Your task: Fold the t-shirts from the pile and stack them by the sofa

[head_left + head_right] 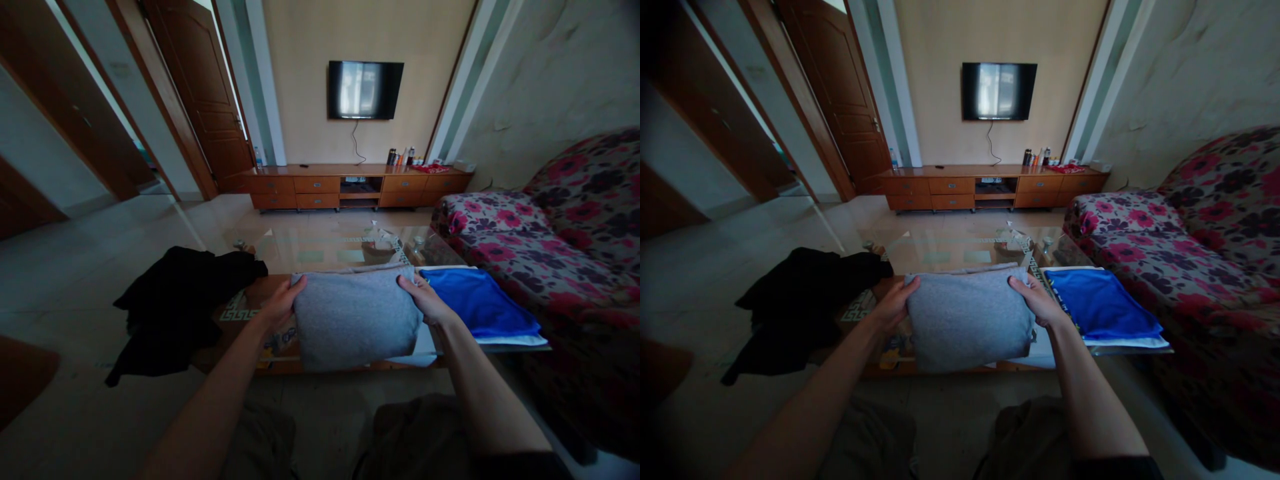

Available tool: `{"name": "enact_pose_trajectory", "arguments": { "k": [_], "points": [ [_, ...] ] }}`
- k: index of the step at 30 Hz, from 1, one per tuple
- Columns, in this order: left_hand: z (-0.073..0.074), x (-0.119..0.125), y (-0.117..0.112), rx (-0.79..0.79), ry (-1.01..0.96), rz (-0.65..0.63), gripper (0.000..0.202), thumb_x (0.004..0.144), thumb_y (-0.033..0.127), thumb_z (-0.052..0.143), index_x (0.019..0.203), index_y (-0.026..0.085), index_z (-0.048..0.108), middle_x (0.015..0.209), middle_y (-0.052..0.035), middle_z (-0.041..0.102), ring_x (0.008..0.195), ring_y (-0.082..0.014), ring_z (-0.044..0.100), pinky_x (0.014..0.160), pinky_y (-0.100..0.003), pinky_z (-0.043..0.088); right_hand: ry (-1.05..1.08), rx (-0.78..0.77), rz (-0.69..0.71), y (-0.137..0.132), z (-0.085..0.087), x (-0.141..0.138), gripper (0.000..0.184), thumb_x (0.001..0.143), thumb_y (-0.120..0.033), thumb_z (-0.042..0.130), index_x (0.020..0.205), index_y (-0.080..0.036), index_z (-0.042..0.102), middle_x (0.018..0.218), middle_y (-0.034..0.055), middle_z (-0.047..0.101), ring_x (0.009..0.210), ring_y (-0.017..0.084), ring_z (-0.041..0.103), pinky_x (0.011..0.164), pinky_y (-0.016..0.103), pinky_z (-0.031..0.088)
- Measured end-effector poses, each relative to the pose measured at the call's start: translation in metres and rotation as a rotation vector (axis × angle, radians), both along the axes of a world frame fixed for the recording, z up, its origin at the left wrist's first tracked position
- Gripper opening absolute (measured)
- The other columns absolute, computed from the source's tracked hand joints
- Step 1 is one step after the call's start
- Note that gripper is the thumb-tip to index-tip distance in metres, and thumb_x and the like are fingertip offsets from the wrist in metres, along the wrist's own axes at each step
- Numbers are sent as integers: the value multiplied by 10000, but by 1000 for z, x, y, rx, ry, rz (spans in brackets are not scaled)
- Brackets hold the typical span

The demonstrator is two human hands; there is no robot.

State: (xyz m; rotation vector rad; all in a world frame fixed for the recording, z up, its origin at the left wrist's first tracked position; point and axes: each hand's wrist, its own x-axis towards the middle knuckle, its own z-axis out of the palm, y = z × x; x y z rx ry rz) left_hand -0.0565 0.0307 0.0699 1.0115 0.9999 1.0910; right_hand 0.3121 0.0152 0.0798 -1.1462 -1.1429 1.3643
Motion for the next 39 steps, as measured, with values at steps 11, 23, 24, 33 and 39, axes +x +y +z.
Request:
{"name": "enact_pose_trajectory", "arguments": {
  "k": [11,23,24,33,39],
  "points": [
    [22,-15,-7,134,170,-61,577,788,675,699,915,112,712,753,-57,687,685,-172,610,653,-283,497,-143,95,-13,-3,22,-9,508,825,-668,689,932,-172,676,824,17,665,711,145,560,639,240,441],
    [51,-23,29,878,867,288,369,980,442,533,1212,202,690,1189,-84,682,1133,-262,583,1011,-393,423,-267,571,-195,36,33,-21,346,882,-538,676,988,-209,678,981,20,693,909,174,621,850,282,503],
    [46,-28,27,945,962,238,340,974,389,552,1248,237,683,1252,-79,656,1189,-270,549,1051,-419,391,-308,582,-149,34,30,-14,329,869,-499,703,1025,-209,686,1021,31,699,944,187,632,882,302,506],
    [-40,-31,-1,823,1357,-473,297,833,115,603,1079,262,682,1101,-40,608,1018,-198,584,889,-293,445,-830,422,369,9,-63,28,277,680,-113,685,944,-175,735,980,60,695,889,192,647,850,309,508],
    [-38,-29,-16,664,1479,-657,262,674,73,604,879,234,633,998,-35,610,893,-204,605,739,-283,450,-1049,243,498,-3,-46,22,321,584,-126,776,893,-213,774,1065,56,650,954,213,627,847,278,489]
  ]
}}
